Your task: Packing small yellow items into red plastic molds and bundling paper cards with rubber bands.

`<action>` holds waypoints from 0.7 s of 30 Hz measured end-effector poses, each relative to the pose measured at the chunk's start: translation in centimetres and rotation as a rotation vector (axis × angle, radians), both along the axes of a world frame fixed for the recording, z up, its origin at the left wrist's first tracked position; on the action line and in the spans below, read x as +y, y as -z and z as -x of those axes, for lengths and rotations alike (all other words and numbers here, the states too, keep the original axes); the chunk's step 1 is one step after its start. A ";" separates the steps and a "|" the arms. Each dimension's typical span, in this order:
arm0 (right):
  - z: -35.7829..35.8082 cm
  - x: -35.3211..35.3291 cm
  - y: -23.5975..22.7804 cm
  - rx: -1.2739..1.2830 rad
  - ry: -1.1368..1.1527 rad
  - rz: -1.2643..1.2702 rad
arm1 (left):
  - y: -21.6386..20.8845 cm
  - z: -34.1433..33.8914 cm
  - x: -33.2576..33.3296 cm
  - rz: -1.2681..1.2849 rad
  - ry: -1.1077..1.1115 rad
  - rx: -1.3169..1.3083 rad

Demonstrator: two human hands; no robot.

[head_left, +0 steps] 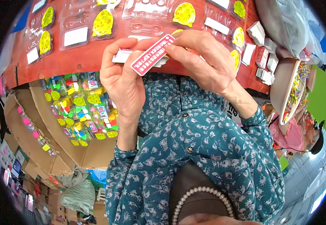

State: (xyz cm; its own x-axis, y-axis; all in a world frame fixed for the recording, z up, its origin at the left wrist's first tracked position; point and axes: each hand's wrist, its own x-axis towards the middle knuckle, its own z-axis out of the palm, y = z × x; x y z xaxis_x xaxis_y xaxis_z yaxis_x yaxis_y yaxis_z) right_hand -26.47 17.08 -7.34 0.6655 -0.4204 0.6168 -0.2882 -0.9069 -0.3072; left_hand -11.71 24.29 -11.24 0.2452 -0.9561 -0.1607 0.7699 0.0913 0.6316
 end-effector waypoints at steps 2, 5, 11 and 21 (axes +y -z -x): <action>0.0 -0.2 -0.1 0.018 -0.007 0.009 | 0.4 0.0 0.1 -0.012 -0.037 -0.036; -0.3 -0.3 0.2 0.007 0.043 0.069 | 0.4 0.1 -0.1 -0.023 -0.040 -0.075; -0.3 -0.5 -0.4 0.069 0.217 -0.185 | 0.5 0.0 -0.3 -0.076 -0.055 -0.124; -2.1 -7.0 -0.9 0.250 0.238 -0.556 | 0.7 -0.4 0.0 -0.084 0.004 -0.157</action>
